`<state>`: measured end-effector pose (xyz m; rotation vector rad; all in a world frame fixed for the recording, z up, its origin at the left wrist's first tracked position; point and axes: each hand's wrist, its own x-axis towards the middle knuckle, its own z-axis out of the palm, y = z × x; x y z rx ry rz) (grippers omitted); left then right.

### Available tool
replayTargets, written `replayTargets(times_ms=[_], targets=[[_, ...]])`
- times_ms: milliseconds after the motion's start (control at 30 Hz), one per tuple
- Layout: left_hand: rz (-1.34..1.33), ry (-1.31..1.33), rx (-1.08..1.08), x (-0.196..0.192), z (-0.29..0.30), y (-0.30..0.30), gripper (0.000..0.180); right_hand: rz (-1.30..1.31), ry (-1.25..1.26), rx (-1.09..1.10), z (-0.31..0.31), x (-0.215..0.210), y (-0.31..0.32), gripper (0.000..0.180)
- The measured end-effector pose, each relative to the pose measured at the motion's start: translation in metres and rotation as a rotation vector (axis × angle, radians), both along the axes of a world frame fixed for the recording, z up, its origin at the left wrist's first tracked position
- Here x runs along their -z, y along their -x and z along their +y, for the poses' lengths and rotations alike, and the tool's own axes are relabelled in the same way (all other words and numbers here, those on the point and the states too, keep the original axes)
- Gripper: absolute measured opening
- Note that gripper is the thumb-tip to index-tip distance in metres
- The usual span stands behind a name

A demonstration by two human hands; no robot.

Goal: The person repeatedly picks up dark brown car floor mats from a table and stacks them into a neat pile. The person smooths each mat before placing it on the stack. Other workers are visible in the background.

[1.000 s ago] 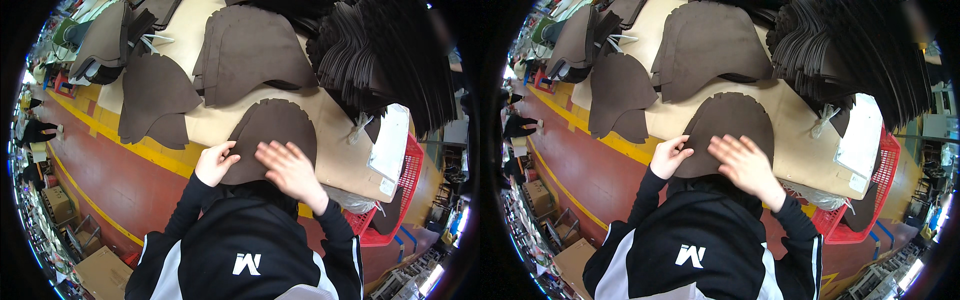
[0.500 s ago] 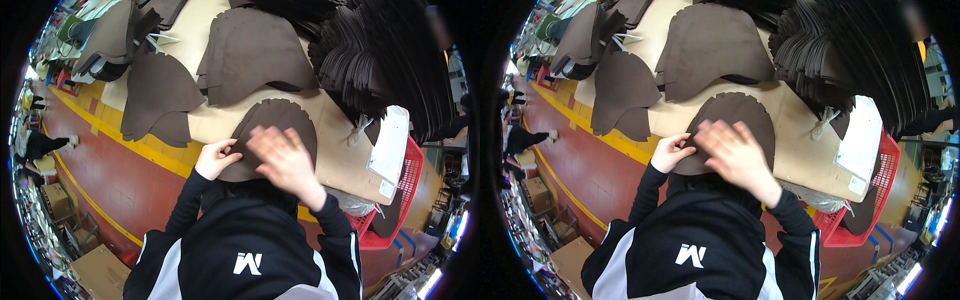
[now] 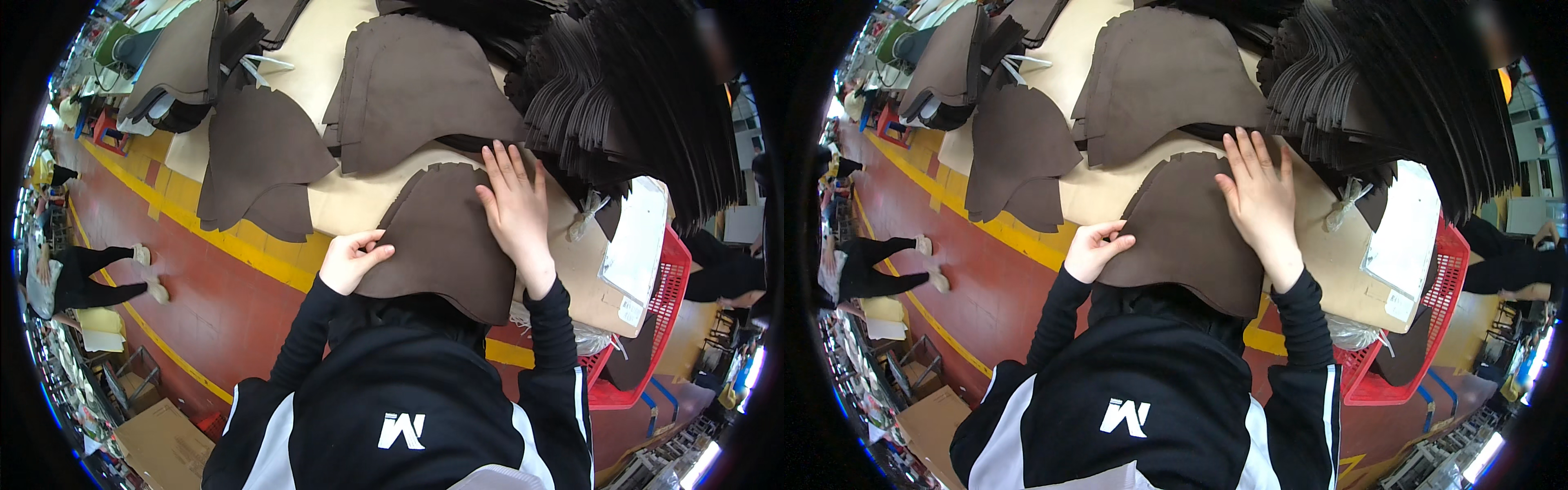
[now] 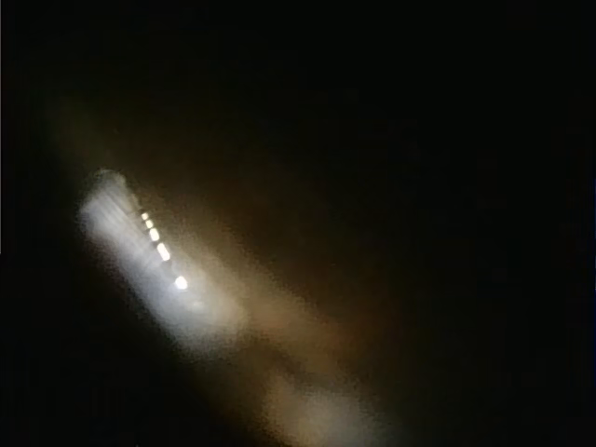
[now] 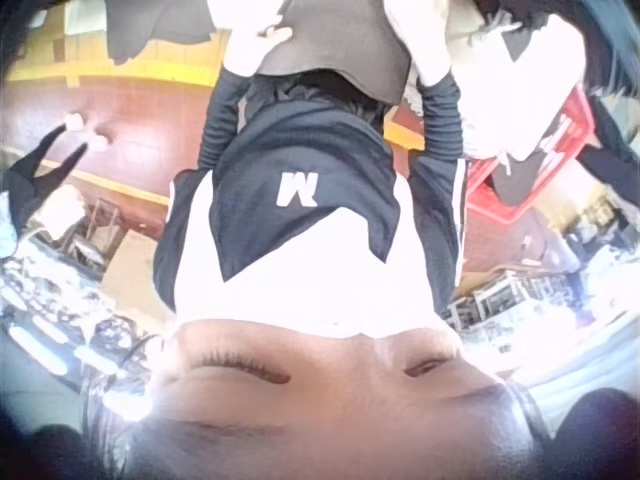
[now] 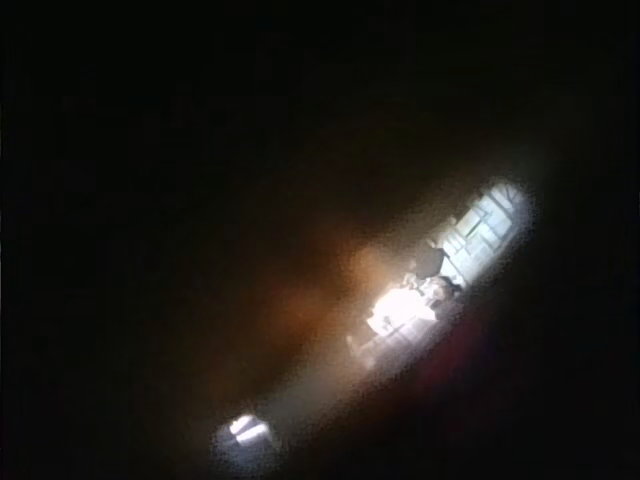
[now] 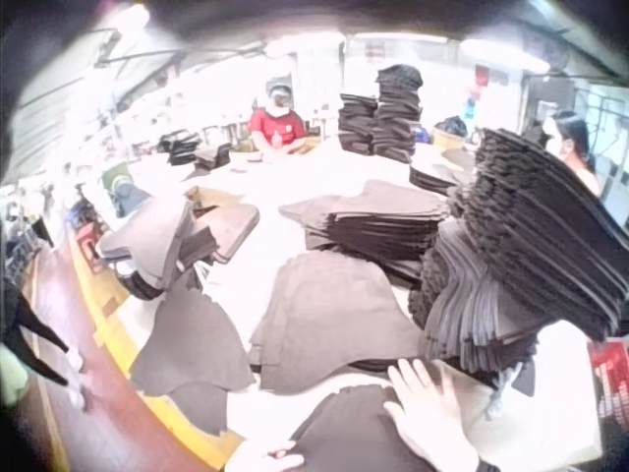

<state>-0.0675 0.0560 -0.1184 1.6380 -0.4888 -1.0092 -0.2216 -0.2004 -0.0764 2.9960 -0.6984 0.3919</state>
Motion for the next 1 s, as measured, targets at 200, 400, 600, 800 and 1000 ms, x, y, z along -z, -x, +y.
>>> replayTargets(times_ms=[200, 400, 600, 800, 1000], targets=[[0.024, -0.013, -0.124, 0.008, 0.001, 0.008, 0.035, 0.072, -0.359, -0.247, 0.073, 0.000, 0.012, 0.088], [0.051, -0.022, -0.094, 0.004, 0.001, 0.002, 0.035, 0.197, -0.616, -0.588, 0.117, -0.016, 0.048, 0.083], [0.051, -0.005, -0.091, 0.001, -0.001, 0.002, 0.035, -0.032, -0.806, -0.800, 0.080, -0.045, 0.028, 0.064], [0.031, -0.041, -0.072, 0.003, -0.002, 0.001, 0.035, -0.021, -0.317, -0.234, 0.048, 0.003, -0.012, 0.080], [0.056, 0.010, -0.108, 0.007, -0.001, 0.003, 0.035, 0.169, -0.480, -0.510, 0.108, -0.008, 0.024, 0.085]])
